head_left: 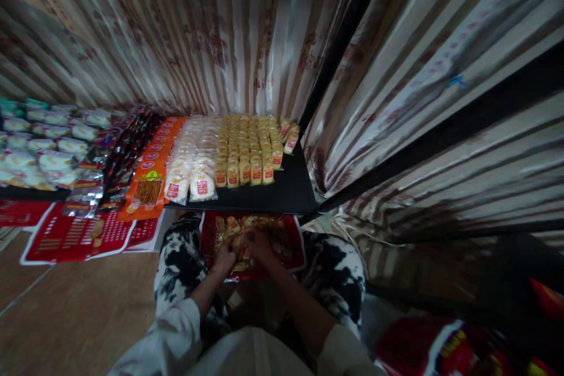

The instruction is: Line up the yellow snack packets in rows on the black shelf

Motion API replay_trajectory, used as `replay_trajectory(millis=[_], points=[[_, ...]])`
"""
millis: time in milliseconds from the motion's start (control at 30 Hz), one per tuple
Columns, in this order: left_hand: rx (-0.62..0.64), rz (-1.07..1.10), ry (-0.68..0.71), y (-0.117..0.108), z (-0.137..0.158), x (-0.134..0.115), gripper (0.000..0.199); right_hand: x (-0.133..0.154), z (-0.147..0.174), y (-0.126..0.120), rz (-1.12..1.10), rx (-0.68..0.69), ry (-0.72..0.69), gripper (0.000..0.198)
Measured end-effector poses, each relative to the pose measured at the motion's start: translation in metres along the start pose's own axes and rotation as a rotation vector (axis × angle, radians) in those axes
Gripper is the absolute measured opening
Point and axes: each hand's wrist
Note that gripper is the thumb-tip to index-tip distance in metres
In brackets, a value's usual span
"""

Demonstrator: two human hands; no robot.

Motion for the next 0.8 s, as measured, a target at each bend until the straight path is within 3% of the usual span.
replay_trajectory(millis=[267,533,700,800], points=[[0.072,0.230,-0.021,0.006,0.015,-0.030,0.038,0.011,0.010,-0.043,-0.092,-0.048,-0.041,0.020],[0.109,0.476,-0.144,0.016,0.049,-0.073,0.032,0.018,0.014,-0.062,-0.363,-0.188,0.140,0.023],[0.073,0.371,0.000,0.021,0.060,-0.093,0.028,0.015,0.025,-0.063,-0.438,-0.187,0.186,0.022],[0.062,0.184,0.150,0.022,0.058,-0.108,0.029,0.013,0.037,-0.070,-0.271,-0.276,0.132,0.016]])
Point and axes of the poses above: each hand's wrist, its own z-axis away from the middle knuckle, its own y-axis out of the palm, x = y × z, and after that the axes turned 15 degrees about z, right-handed
